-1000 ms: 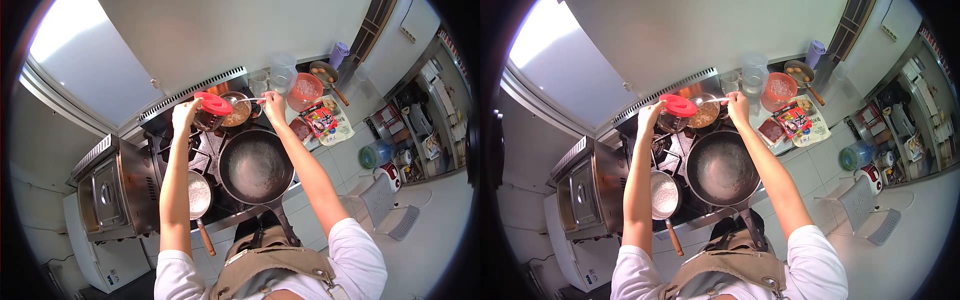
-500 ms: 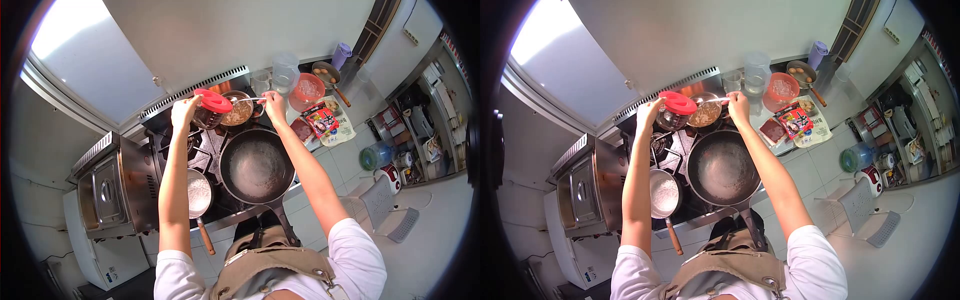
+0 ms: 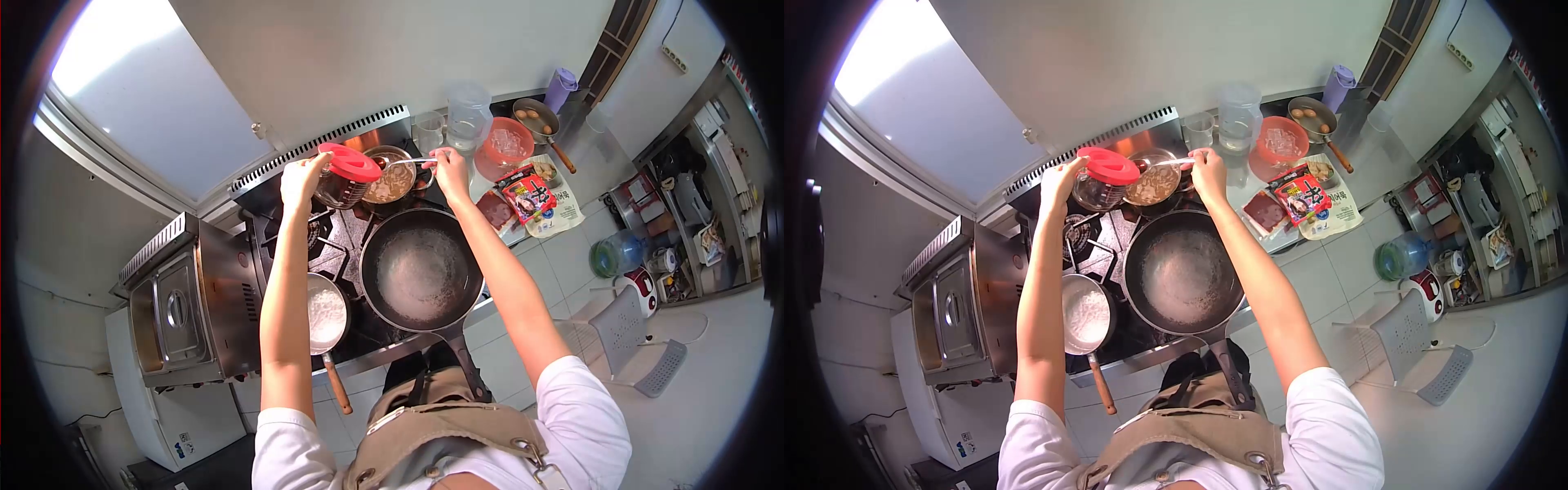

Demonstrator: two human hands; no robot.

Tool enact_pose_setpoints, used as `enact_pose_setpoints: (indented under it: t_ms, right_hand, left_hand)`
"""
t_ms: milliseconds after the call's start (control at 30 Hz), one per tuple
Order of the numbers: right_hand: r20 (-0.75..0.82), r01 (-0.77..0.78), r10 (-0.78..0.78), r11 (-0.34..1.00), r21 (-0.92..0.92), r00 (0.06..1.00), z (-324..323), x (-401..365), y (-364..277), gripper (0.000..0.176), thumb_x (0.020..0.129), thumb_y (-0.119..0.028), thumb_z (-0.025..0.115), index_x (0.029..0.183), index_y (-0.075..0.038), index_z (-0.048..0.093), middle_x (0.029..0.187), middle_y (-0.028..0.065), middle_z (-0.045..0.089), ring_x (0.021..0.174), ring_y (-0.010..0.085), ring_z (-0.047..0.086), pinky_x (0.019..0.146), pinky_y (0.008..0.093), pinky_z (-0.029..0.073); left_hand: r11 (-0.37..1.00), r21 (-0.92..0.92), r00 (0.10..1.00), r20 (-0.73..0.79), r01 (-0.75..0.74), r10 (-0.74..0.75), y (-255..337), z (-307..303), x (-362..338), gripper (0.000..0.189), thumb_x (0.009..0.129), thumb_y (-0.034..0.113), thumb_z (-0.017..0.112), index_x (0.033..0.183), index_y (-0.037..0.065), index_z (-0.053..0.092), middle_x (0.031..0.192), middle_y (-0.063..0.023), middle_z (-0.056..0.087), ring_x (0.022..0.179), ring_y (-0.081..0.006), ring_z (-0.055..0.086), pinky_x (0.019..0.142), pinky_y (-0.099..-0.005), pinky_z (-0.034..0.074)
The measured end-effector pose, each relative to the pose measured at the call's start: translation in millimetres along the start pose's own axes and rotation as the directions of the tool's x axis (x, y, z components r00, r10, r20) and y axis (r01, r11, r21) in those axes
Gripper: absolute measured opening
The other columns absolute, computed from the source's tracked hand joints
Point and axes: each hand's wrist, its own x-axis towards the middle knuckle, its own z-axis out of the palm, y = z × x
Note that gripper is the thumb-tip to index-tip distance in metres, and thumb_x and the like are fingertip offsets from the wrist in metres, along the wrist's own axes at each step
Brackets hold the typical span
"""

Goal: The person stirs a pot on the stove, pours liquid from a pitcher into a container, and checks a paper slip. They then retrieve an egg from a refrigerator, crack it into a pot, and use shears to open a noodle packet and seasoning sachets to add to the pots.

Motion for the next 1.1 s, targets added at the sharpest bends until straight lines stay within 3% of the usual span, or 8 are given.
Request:
enact_pose_setpoints:
  t_ms: [367, 467, 500, 533, 800, 867, 900, 1100]
  right_hand:
    - [0.002, -0.008, 0.008, 1.0, 0.009, 1.0, 0.5, -3.3, -4.1, 0.021, 0.09, -0.018, 0.045, 0.091, -0.002, 0.058, 0.067, 0.0085, 0.067, 0.05, 0.0133, 0.055, 0.05, 0.0289, 0.042]
    - [0.025, -0.047, 0.046, 0.998, 0.033, 0.999, -0.2, -5.8, -8.2, 0.02, 0.093, -0.016, 0.045, 0.091, -0.001, 0.057, 0.068, 0.0084, 0.066, 0.052, 0.0077, 0.051, 0.051, 0.0223, 0.041]
    - [0.029, -0.044, 0.043, 0.998, 0.05, 0.999, 0.1, -5.2, -6.8, 0.02, 0.093, -0.016, 0.045, 0.091, -0.001, 0.057, 0.068, 0.0084, 0.066, 0.052, 0.0077, 0.051, 0.051, 0.0222, 0.041]
    - [0.034, -0.042, 0.04, 0.997, 0.067, 0.999, 0.0, -4.9, -5.6, 0.02, 0.093, -0.017, 0.045, 0.091, -0.001, 0.057, 0.068, 0.0084, 0.066, 0.053, 0.0076, 0.051, 0.051, 0.0222, 0.041]
    - [0.01, -0.041, 0.041, 0.996, 0.077, 0.999, 3.7, -1.4, 3.1, 0.019, 0.09, -0.017, 0.046, 0.092, -0.003, 0.058, 0.068, 0.008, 0.067, 0.047, 0.0105, 0.05, 0.044, 0.0269, 0.039]
    - [0.016, -0.048, 0.047, 0.996, 0.073, 0.999, 3.3, -1.0, 3.5, 0.019, 0.091, -0.017, 0.046, 0.092, -0.002, 0.057, 0.068, 0.0082, 0.067, 0.049, 0.0096, 0.051, 0.046, 0.0254, 0.04]
    - [0.021, -0.054, 0.053, 0.996, 0.068, 0.998, 2.7, -0.3, 4.5, 0.019, 0.092, -0.016, 0.045, 0.092, -0.001, 0.057, 0.069, 0.0083, 0.066, 0.051, 0.0087, 0.052, 0.049, 0.0239, 0.041]
    - [-0.005, -0.061, 0.061, 0.998, 0.002, 0.998, 2.6, 1.2, 20.5, 0.02, 0.092, -0.017, 0.045, 0.092, -0.002, 0.058, 0.069, 0.0085, 0.067, 0.053, 0.011, 0.055, 0.051, 0.0257, 0.042]
  left_hand:
    - [1.0, -0.023, 1.0, 0.005, -0.003, 0.003, 0.4, 0.6, 0.1, 0.046, 0.065, 0.048, 0.069, 0.088, 0.008, 0.072, 0.078, -0.0066, 0.067, 0.074, -0.0172, 0.063, 0.071, -0.0299, 0.046]
    - [1.0, 0.012, 1.0, -0.015, 0.015, -0.015, 0.9, 1.9, -1.4, 0.047, 0.064, 0.048, 0.069, 0.087, 0.008, 0.072, 0.076, -0.006, 0.067, 0.072, -0.0163, 0.062, 0.07, -0.0295, 0.045]
    - [0.997, -0.079, 1.0, -0.031, 0.001, -0.004, 4.0, 2.7, -5.5, 0.033, 0.066, 0.04, 0.071, 0.07, 0.01, 0.058, 0.066, 0.0003, 0.053, 0.063, -0.0114, 0.048, 0.061, -0.0271, 0.036]
    - [0.986, -0.168, 0.999, -0.047, -0.014, 0.006, 6.1, 2.9, -8.6, 0.038, 0.068, 0.032, 0.073, 0.053, 0.012, 0.045, 0.056, 0.0066, 0.04, 0.053, -0.0065, 0.034, 0.051, -0.0246, 0.027]
    - [0.982, -0.186, 0.998, -0.057, -0.016, 0.006, -3.1, 5.6, -7.4, 0.036, 0.068, 0.034, 0.074, 0.055, 0.01, 0.051, 0.058, 0.0062, 0.044, 0.055, -0.0057, 0.037, 0.053, -0.0231, 0.029]
    - [0.978, -0.206, 0.999, -0.045, -0.017, 0.008, -11.1, 6.5, -8.6, 0.038, 0.067, 0.04, 0.072, 0.081, 0.004, 0.071, 0.069, -0.0013, 0.062, 0.065, -0.0094, 0.054, 0.063, -0.0252, 0.041]
    - [0.979, -0.205, 0.999, -0.044, -0.017, 0.008, -15.0, 7.5, -10.7, 0.038, 0.067, 0.04, 0.072, 0.081, 0.004, 0.071, 0.069, -0.0013, 0.062, 0.065, -0.0094, 0.054, 0.063, -0.0252, 0.041]
    - [0.736, -0.673, 0.997, -0.072, -0.079, 0.041, -34.1, 10.6, -36.6, 0.019, 0.077, 0.024, 0.07, 0.078, 0.005, 0.068, 0.067, 0.0058, 0.053, 0.06, -0.0037, 0.04, 0.057, -0.0201, 0.029]
